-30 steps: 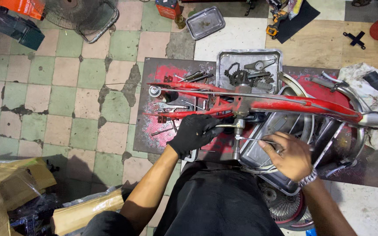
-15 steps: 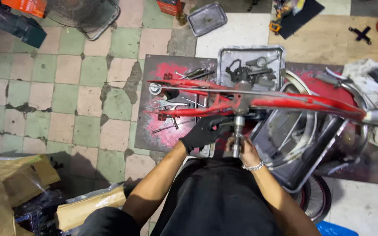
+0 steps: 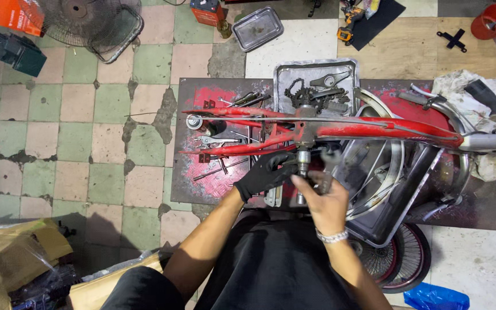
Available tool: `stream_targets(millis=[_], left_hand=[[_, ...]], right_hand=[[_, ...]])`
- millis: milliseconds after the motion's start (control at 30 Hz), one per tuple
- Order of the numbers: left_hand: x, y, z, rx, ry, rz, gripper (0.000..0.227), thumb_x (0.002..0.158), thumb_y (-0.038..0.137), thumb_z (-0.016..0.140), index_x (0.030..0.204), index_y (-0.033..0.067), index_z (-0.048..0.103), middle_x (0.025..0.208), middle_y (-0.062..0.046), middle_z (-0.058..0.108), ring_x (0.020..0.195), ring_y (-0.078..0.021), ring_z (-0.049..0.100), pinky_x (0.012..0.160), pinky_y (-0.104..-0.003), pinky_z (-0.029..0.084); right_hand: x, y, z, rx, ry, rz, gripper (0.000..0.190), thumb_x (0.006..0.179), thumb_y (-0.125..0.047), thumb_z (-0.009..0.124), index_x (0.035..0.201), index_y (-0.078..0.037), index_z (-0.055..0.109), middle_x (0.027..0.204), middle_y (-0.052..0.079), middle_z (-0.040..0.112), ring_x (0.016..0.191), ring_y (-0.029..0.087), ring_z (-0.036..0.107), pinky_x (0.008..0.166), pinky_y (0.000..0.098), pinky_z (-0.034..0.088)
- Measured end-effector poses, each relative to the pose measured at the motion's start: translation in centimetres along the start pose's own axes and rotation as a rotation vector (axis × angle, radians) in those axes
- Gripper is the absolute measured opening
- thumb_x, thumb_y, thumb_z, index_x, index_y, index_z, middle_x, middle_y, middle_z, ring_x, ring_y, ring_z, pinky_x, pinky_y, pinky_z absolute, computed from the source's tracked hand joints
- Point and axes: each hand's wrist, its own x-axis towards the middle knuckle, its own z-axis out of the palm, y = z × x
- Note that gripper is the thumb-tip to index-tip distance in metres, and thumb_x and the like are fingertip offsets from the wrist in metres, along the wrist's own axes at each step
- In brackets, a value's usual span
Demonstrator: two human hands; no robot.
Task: The person works on a red motorcycle frame on a metal table, using wrenches to tighten and adjust various bolts and brackets. They handle several metal components and tools during the process.
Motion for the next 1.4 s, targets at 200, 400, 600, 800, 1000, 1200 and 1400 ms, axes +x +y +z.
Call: stream_targets(millis=[200, 400, 600, 800, 1000, 1200, 1400], left_hand=[[0.2, 2.8, 0.1, -0.271, 0.022, -0.421, 0.040, 0.097, 0.025, 0.071, 0.132, 0.0064, 0.066, 0.098, 0.001, 0.065, 0.071, -0.0017, 0.053, 0.056, -0.021, 0.046], [0.2, 4.5, -0.7, -0.174, 0.026, -0.238, 0.038, 0.100, 0.028, 0.070, 0.130, 0.0056, 0.068, 0.100, -0.003, 0.067, 0.074, -0.0058, 0.056, 0.059, -0.027, 0.049], [-0.7, 8.0, -1.4, 0.766, 0.290, 0.267, 0.037, 0.098, 0.038, 0.067, 0.125, 0.0121, 0.067, 0.116, -0.016, 0.071, 0.101, -0.0376, 0.071, 0.088, -0.046, 0.053], [0.1, 15.0, -2.9, 0.975, 0.141, 0.087, 0.025, 0.096, 0.036, 0.066, 0.108, 0.0151, 0.072, 0.083, -0.010, 0.069, 0.076, -0.0326, 0.068, 0.070, -0.049, 0.048], [0.6, 15.6, -2.8, 1.091, 0.096, 0.038, 0.028, 0.096, 0.040, 0.064, 0.107, 0.0163, 0.072, 0.078, -0.008, 0.068, 0.074, -0.0315, 0.068, 0.068, -0.050, 0.047], [0.3, 14.3, -2.9, 0.902, 0.174, 0.091, 0.028, 0.096, 0.038, 0.066, 0.111, 0.0156, 0.072, 0.084, -0.008, 0.069, 0.080, -0.0313, 0.068, 0.070, -0.048, 0.048], [0.3, 13.6, -3.3, 0.786, 0.196, 0.157, 0.028, 0.097, 0.037, 0.067, 0.113, 0.0140, 0.072, 0.088, -0.009, 0.071, 0.082, -0.0313, 0.069, 0.072, -0.046, 0.050]], right_hand=[[0.2, -0.6, 1.3, 0.081, -0.025, 0.041, 0.027, 0.098, -0.025, 0.075, 0.095, 0.002, 0.075, 0.074, 0.003, 0.070, 0.062, 0.008, 0.059, 0.056, 0.0254, 0.046], [1.5, 3.7, 0.6, 0.633, -0.247, 0.258, 0.034, 0.105, -0.031, 0.062, 0.107, 0.002, 0.071, 0.084, 0.007, 0.072, 0.062, 0.010, 0.057, 0.053, 0.0242, 0.042], [-0.6, -1.2, -6.3, -0.517, -0.011, -0.082, 0.036, 0.105, -0.037, 0.054, 0.118, -0.008, 0.071, 0.079, 0.007, 0.075, 0.062, 0.017, 0.069, 0.059, 0.0355, 0.054], [-1.1, -10.4, -8.7, -0.989, -0.039, -0.677, 0.019, 0.095, -0.024, 0.070, 0.096, -0.006, 0.076, 0.086, 0.013, 0.072, 0.070, 0.030, 0.069, 0.059, 0.0392, 0.052], [0.7, -13.5, -7.9, -1.198, -0.238, -0.767, 0.023, 0.092, -0.030, 0.067, 0.092, -0.010, 0.076, 0.076, 0.008, 0.067, 0.069, 0.026, 0.067, 0.062, 0.0395, 0.053], [4.3, -13.0, -8.3, -1.258, -0.360, -0.787, 0.030, 0.092, -0.042, 0.060, 0.090, -0.018, 0.078, 0.077, 0.004, 0.068, 0.072, 0.026, 0.067, 0.065, 0.0412, 0.053], [6.0, -6.7, -8.5, -1.046, -0.322, -0.582, 0.034, 0.088, -0.046, 0.068, 0.089, -0.014, 0.080, 0.078, 0.003, 0.072, 0.065, 0.023, 0.065, 0.058, 0.0368, 0.049]])
